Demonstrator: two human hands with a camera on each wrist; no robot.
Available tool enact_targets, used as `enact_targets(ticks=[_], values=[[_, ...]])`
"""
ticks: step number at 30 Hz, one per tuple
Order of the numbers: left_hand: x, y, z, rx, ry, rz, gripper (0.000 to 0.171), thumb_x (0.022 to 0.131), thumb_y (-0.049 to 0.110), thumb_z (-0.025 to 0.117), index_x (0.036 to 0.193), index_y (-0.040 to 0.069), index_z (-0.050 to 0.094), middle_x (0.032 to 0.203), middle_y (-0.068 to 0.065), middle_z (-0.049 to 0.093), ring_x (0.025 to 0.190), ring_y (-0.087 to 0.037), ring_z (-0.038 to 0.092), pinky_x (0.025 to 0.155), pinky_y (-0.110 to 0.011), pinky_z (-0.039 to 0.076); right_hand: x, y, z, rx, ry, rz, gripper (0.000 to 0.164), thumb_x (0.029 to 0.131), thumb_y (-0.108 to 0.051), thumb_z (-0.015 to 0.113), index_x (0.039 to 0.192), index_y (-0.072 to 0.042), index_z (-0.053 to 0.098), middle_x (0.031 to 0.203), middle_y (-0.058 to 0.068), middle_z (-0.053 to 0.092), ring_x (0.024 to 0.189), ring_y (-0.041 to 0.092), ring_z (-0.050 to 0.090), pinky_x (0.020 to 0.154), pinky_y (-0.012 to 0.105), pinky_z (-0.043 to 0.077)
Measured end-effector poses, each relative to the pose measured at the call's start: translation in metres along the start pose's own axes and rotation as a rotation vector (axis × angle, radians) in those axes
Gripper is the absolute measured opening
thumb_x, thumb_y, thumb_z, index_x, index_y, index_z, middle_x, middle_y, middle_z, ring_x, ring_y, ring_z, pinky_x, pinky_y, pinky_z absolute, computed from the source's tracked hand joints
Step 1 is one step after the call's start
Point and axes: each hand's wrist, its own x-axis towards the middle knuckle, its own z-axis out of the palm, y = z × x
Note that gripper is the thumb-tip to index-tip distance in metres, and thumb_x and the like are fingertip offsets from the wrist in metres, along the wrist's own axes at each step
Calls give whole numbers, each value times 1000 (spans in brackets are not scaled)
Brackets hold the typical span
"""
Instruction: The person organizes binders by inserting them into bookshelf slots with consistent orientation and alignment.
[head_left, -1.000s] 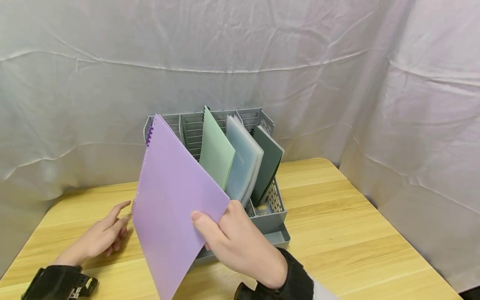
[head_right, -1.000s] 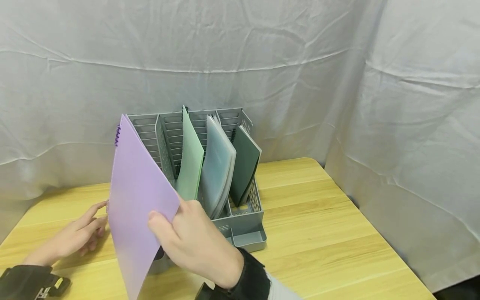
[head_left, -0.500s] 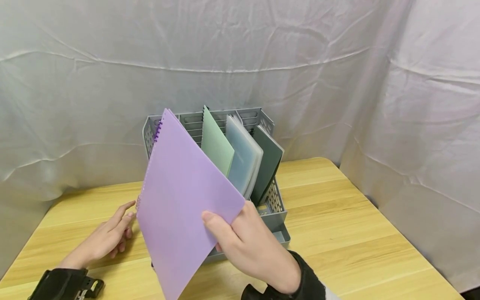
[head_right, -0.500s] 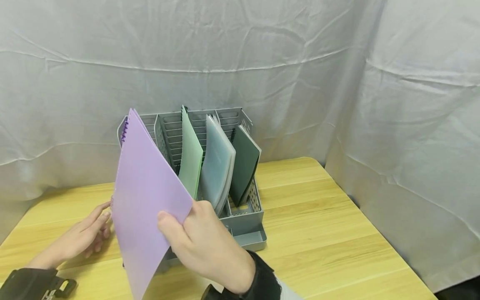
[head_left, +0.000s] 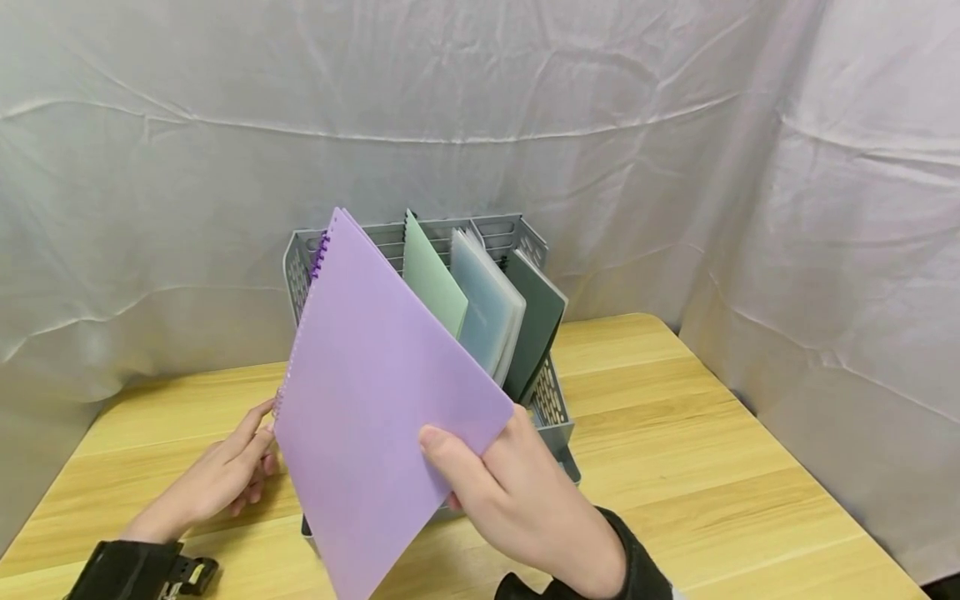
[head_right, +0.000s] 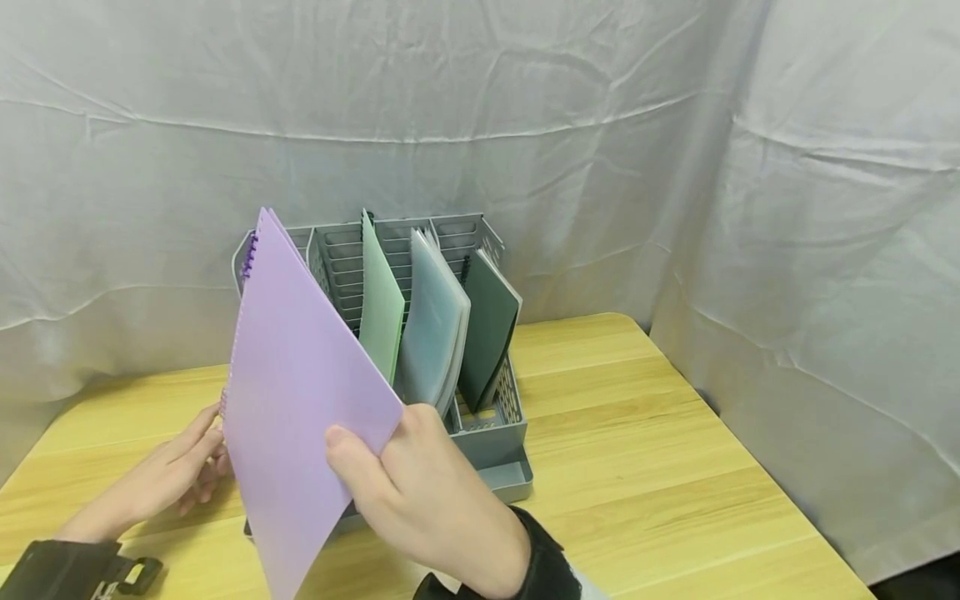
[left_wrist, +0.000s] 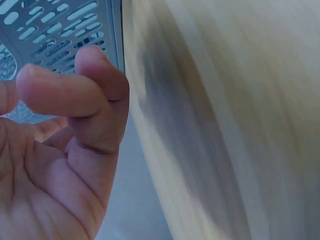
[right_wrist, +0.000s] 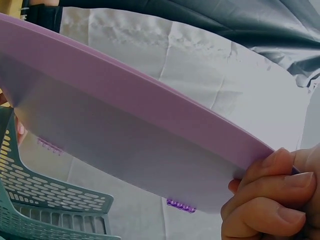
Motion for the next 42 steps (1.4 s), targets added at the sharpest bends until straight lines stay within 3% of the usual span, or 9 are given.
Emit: enact_targets(ticks=[6,14,23,30,36,42], values=[[-1,8,2,-15,-8,21,57,120,36,27,173,18,13,83,-8,61,58,-18,58,46,-36,52,-4,-5,-6,3,-5,10,14,110,-16,56,102,-11,65,80,0,66,58,3,59,56,29,57],[-3,11,7,-28,1,106,58,120,32,21,175,25,2,95,-9,59,61,-15,58,45,-33,51,-10,-9,-14,16,-14,14,13,111,-15,55,105,-12,66,86,0,67,62,5,62,58,30,59],[-1,19,12,-41,-31,59,61,120,38,25,175,30,1,92,-9,60,57,-18,57,44,-35,50,-16,-11,-20,-19,-11,25,13,110,-12,57,104,-21,64,85,-8,64,61,3,61,59,29,58],[2,24,17,-44,-37,57,63,119,39,31,175,32,1,80,-7,61,51,-18,56,42,-35,50,-20,-12,-26,-4,-2,68,12,111,-14,57,108,-25,62,86,-8,62,61,8,62,60,31,59],[4,26,18,-58,-49,36,63,119,42,31,174,38,0,73,-7,60,50,-19,56,43,-35,50,-22,-10,-31,-10,12,52,15,111,-12,57,106,-25,63,85,-7,61,62,9,63,58,32,58],[5,30,19,-94,-80,19,70,117,45,36,175,28,-1,70,-8,59,56,-22,61,44,-36,52,-22,-10,-35,-18,22,51,16,111,-12,57,104,-25,62,83,-7,63,59,10,62,56,32,57]])
